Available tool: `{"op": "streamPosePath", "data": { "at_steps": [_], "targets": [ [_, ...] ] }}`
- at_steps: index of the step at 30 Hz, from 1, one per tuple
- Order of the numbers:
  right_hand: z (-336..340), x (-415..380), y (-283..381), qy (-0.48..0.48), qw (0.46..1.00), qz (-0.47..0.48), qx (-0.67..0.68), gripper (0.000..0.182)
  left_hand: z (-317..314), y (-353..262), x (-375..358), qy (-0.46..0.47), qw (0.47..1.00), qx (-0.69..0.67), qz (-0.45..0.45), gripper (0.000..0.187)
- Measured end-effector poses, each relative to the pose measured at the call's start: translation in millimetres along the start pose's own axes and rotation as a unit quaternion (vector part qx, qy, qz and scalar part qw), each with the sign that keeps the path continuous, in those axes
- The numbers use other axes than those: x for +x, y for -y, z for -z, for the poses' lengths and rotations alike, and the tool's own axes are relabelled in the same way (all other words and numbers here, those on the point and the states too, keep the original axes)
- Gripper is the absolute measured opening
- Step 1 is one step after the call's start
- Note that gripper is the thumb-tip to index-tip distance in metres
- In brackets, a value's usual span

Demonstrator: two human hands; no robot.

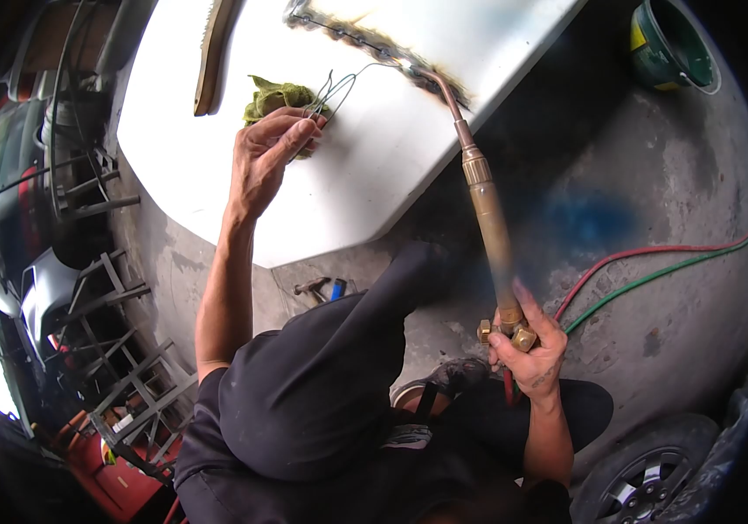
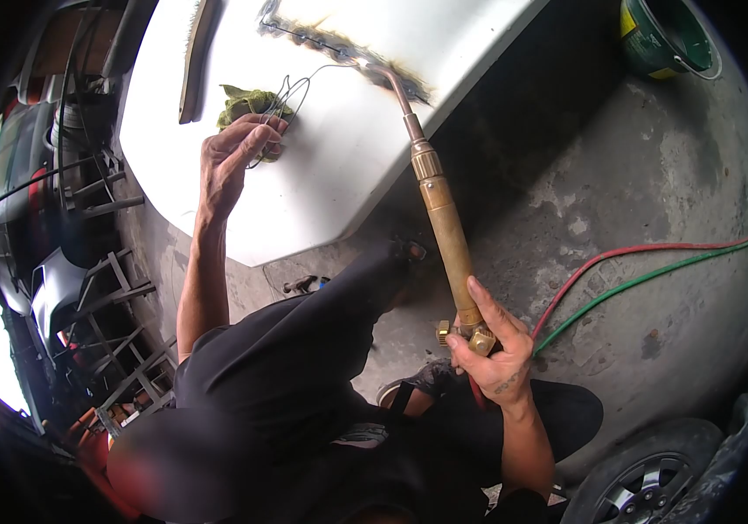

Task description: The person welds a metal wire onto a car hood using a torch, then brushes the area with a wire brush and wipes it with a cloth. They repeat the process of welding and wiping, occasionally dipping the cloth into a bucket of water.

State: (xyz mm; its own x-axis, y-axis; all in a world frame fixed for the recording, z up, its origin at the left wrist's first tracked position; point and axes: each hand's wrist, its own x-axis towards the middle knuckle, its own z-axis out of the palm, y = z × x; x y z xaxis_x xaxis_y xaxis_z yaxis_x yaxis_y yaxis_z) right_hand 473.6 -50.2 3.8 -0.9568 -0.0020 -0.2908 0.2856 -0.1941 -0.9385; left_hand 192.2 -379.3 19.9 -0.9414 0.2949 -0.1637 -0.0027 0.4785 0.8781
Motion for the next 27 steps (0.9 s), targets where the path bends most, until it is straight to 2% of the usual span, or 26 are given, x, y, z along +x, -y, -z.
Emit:
{"op": "streamPosePath", "data": {
  "at_steps": [27],
  "targets": [
    [-0.9, 2.6, 0.7, 0.0, 1.0, -0.003, 0.008, 0.08, 0.2, 0.6, -1.0, 0.002, 1.0, -0.005, 0.015, 0.046]
  ]
}}
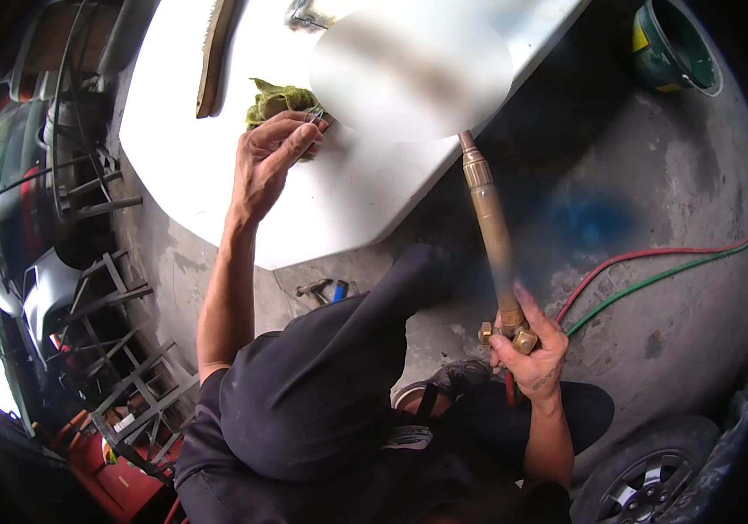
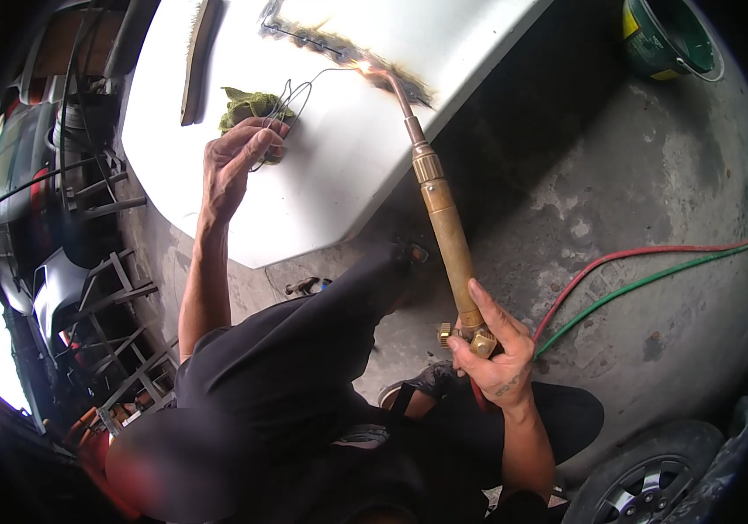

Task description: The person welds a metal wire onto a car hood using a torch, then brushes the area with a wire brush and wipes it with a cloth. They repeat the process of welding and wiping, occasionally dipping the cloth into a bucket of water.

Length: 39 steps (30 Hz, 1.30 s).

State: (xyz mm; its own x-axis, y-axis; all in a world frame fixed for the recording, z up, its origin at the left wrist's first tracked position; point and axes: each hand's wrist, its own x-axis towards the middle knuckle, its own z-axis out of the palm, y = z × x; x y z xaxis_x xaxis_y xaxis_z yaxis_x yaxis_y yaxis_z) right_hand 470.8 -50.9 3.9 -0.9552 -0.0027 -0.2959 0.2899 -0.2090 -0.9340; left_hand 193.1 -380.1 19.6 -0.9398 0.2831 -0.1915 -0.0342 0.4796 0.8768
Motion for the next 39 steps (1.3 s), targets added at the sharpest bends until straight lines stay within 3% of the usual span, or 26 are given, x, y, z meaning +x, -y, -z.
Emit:
{"op": "streamPosePath", "data": {
  "at_steps": [39],
  "targets": [
    [0.1, 0.8, 0.5, 0.0, 1.0, 0.009, -0.01, 0.081, -1.2, -1.2, 0.8, 0.007, 1.0, 0.015, -0.006, 0.045]
  ]
}}
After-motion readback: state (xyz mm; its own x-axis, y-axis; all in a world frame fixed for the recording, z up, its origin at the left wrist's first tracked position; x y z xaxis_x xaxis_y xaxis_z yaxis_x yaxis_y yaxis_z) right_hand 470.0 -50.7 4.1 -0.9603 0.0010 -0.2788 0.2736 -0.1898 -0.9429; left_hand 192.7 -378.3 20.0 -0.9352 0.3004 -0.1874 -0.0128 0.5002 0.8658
